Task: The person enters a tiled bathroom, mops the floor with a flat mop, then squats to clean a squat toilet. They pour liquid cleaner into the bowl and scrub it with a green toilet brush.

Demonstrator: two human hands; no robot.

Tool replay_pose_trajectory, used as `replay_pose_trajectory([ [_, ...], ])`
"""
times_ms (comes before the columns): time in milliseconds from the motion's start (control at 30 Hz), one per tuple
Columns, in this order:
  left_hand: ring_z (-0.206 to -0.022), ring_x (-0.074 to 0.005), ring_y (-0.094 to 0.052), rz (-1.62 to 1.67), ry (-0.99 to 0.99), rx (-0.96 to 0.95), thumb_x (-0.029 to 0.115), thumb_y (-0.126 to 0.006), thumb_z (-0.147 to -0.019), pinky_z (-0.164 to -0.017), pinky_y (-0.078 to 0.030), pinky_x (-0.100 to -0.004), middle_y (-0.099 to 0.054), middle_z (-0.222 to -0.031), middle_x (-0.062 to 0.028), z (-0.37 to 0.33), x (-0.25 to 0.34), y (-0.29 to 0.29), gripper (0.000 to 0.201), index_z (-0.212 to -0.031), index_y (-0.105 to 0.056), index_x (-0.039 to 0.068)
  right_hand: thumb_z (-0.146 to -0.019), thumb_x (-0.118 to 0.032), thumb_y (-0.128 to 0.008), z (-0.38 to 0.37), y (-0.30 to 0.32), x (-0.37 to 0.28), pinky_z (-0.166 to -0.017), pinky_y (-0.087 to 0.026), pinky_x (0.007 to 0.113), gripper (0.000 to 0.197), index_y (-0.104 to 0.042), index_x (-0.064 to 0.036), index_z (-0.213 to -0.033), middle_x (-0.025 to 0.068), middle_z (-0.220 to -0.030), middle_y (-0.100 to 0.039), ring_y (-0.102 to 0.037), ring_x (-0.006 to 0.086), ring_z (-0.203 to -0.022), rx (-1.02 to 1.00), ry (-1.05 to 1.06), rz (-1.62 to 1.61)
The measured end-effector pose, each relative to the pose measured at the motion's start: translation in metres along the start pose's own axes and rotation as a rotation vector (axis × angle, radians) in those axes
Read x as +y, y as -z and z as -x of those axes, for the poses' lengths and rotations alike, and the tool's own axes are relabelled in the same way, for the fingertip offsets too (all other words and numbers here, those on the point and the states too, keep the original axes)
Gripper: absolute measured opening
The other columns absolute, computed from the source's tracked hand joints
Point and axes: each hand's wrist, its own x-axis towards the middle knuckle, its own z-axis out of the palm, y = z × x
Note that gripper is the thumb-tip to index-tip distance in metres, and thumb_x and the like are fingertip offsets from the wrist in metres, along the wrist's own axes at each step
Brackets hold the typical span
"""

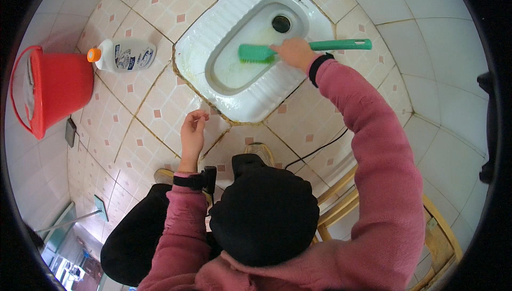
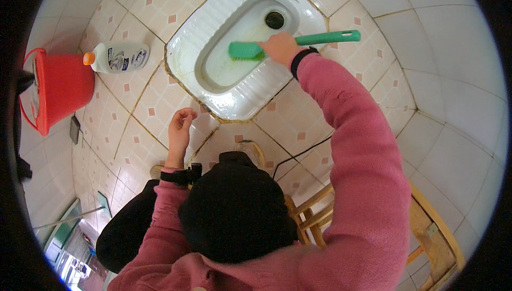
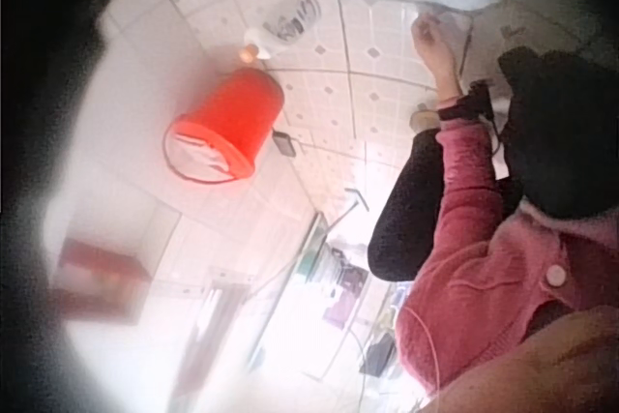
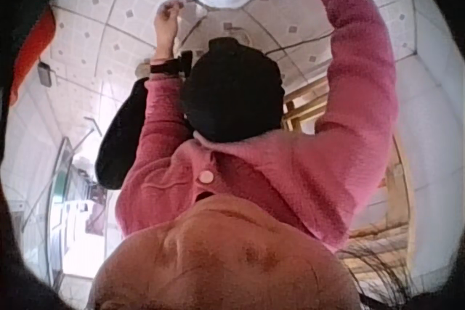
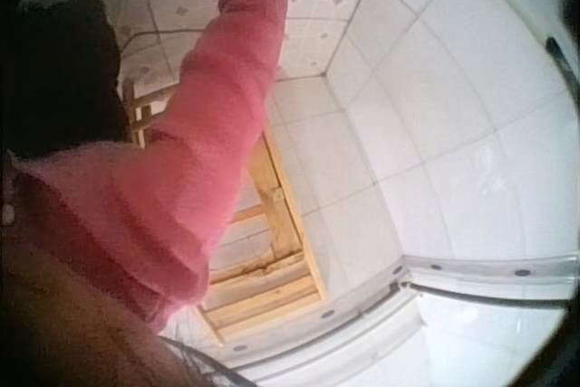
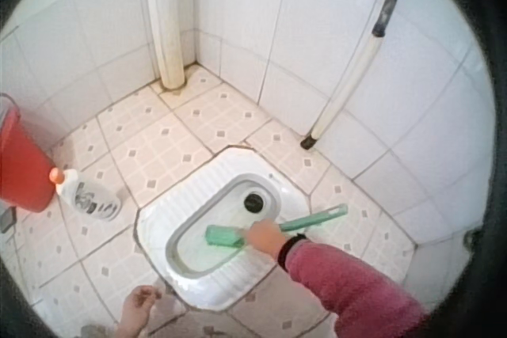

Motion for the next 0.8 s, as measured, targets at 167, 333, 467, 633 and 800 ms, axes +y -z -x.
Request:
replay_pose_trajectory([
  [167,-0.092,-0.0156,-0.059,0.006,0.030,0.042,0.004,-0.051,-0.091,-0.084,-0.045,-0.0267,-0.062,-0.098,-0.0079,0.000,0.001,0.007,0.017,-0.106,-0.056,-0.001,-0.086,-0.009,-0.046,-0.010,-0.012,0.036,-0.060,-0.051,0.043,0.039,-0.055,-0.0191,-0.123,0.0107,-0.080,-0.065,-0.065,0.0295,-0.071,0.007,-0.192,0.017],
  [333,-0.092,-0.0153,-0.059,0.017,0.021,0.031,0.005,-0.051,-0.091,-0.085,-0.045,-0.0267,-0.062,-0.097,-0.0077,0.002,-0.002,0.006,0.017,-0.107,-0.056,-0.001,-0.087,-0.015,-0.047,-0.021,-0.025,0.029,-0.057,-0.052,0.043,0.023,-0.061,-0.0074,-0.104,0.0099,-0.075,-0.066,-0.066,0.0295,-0.069,0.139,-0.265,0.048],
  [467,-0.093,-0.0150,-0.059,0.033,0.034,0.008,0.005,-0.051,-0.091,-0.085,-0.045,-0.0261,-0.062,-0.097,-0.0076,0.000,-0.006,0.002,0.017,-0.107,-0.056,-0.001,-0.086,-0.014,-0.048,-0.004,-0.017,0.009,-0.057,-0.051,0.043,0.025,-0.060,-0.0089,-0.108,0.0118,-0.076,-0.066,-0.066,0.0292,-0.070,0.067,-0.132,-0.022],
  [633,-0.094,-0.0167,-0.059,0.022,0.038,-0.012,0.007,-0.053,-0.091,-0.087,-0.045,-0.0285,-0.061,-0.096,-0.0072,-0.001,-0.007,-0.003,0.018,-0.107,-0.055,-0.002,-0.086,-0.015,-0.047,0.017,-0.006,-0.024,-0.057,-0.051,0.043,0.028,-0.060,-0.0122,-0.111,0.0132,-0.079,-0.065,-0.066,0.0297,-0.071,0.054,-0.005,-0.033],
  [800,-0.094,-0.0168,-0.059,0.025,0.037,0.014,0.007,-0.053,-0.091,-0.087,-0.045,-0.0284,-0.062,-0.097,-0.0072,-0.001,-0.004,0.004,0.018,-0.107,-0.055,-0.002,-0.088,-0.016,-0.046,0.005,-0.011,0.006,-0.058,-0.051,0.043,0.026,-0.060,-0.0127,-0.110,0.0125,-0.077,-0.065,-0.066,0.0294,-0.071,0.078,-0.151,-0.043],
])
